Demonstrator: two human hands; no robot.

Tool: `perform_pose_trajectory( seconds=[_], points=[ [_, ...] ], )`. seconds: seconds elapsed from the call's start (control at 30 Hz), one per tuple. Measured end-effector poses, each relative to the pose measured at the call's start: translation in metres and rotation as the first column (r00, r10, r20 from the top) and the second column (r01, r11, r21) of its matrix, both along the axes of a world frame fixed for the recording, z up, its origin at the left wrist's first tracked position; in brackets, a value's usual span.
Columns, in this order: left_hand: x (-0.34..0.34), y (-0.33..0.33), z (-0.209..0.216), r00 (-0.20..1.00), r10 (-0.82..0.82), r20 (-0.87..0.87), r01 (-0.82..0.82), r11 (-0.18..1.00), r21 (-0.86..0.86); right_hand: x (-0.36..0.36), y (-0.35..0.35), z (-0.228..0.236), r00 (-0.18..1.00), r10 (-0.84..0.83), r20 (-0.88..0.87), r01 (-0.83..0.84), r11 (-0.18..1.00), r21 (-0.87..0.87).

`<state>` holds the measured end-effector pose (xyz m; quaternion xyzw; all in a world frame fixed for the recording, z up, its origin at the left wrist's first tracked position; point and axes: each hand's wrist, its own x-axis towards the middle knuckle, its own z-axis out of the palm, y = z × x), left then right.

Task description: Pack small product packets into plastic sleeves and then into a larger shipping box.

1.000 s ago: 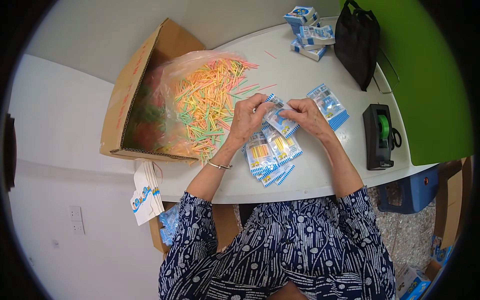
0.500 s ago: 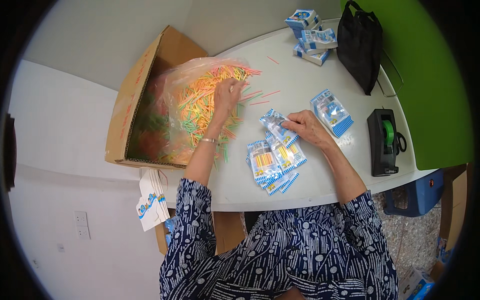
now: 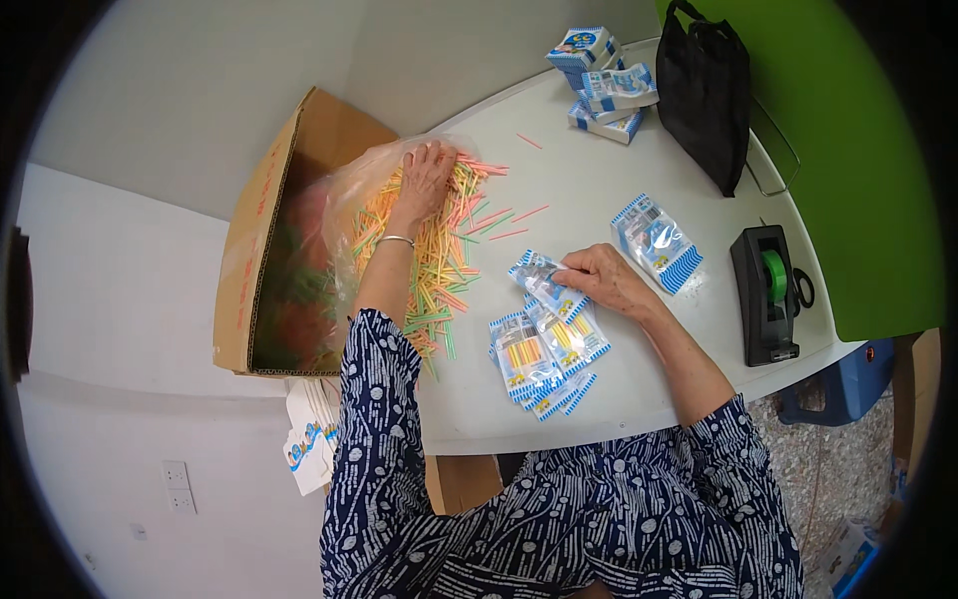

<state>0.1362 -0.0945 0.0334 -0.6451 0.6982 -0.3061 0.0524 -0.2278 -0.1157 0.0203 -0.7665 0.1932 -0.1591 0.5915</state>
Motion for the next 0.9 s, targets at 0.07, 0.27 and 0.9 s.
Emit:
perform_pose_trajectory(
  seconds=[0.07,0.27,0.9],
  points=[
    [0.001,-0.001,-0.002,1.0,0.001,0.03,-0.001,1.0,0.001,0.001,0.001,0.001,1.0,0.014,0.021,-0.014,1.0,0.005],
    [-0.002,-0.001,-0.011,0.986,0.018,0.164,-0.025,0.999,0.038,0.001,0.0,0.001,1.0,0.007,0.001,-0.007,1.0,0.015],
    [-0.055,0.034,0.006,0.464,-0.045,-0.885,-0.178,0.974,-0.143,-0.009,-0.006,-0.001,1.0,-0.016,-0.026,0.017,1.0,0.01]
  ],
)
